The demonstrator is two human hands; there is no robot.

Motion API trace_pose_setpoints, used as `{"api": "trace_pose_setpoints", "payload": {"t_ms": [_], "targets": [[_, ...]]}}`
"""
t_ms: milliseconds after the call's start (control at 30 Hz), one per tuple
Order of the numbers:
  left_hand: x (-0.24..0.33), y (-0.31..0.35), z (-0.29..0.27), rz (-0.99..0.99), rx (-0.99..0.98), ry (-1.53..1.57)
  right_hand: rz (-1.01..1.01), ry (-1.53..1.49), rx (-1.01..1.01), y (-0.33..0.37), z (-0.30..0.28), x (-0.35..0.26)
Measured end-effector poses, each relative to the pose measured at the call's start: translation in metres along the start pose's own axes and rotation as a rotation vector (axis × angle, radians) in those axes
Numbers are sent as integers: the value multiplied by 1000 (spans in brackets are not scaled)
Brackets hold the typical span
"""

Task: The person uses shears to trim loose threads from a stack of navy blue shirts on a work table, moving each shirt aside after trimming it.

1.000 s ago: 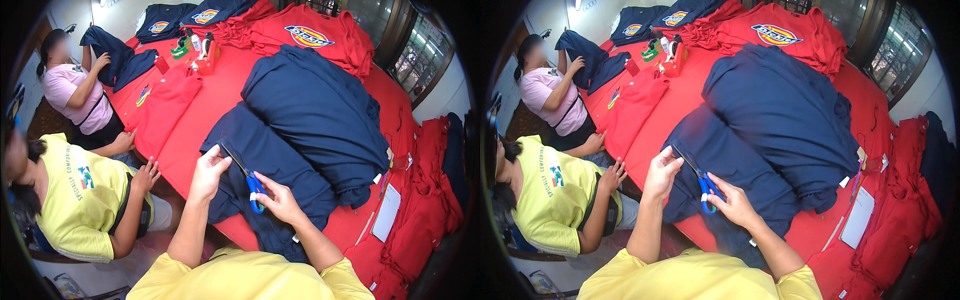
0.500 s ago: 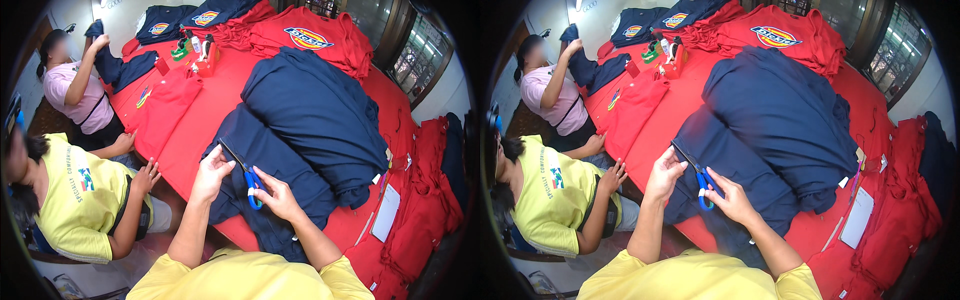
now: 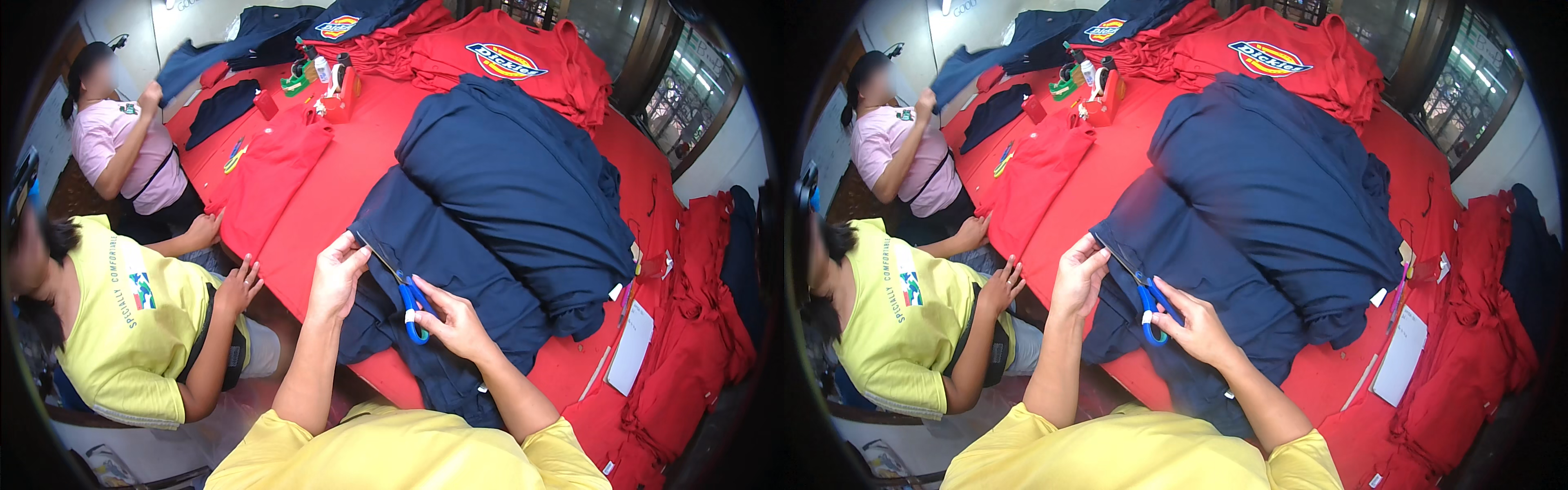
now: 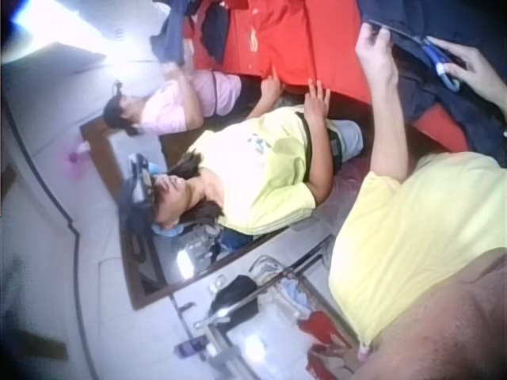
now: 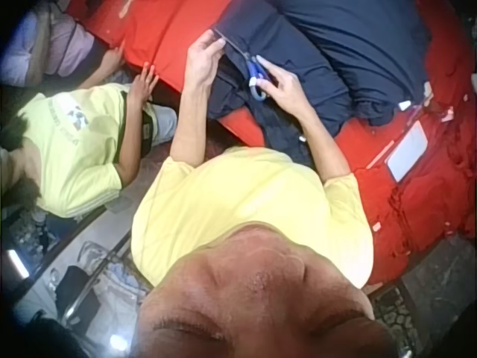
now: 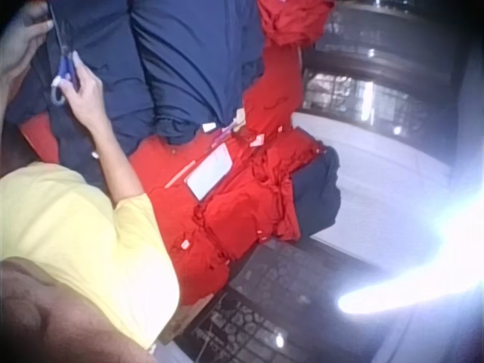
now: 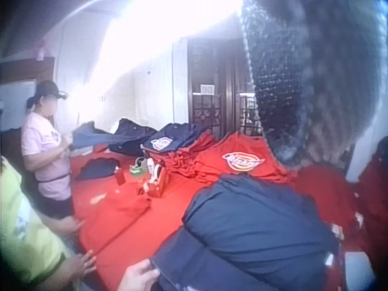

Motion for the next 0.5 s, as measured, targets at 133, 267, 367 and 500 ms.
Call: {"api": "trace_pose_setpoints", "payload": {"t_ms": [133,267,367,500], "targets": [[-2,1,1,-12,-21,-80,-134,16,79,-9,-6,-1],[5,5,6,18,4,-75,84,-118,74,-7,-6,10],[0,-10,-17,15,43,112,115,-103,49,-2,-5,14],[5,-8,-6,16,-11,51,-149,62,95,-6,-5,-8]]}}
Point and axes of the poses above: each hand's wrist, its own y-axis away from the middle knuckle, its own z-axis out of the palm, x = y × z, the point moved 10 cm from there along -y, towards the middle knuckle, and after that the axes turned 14 degrees about -z, right-handed, at the moved point
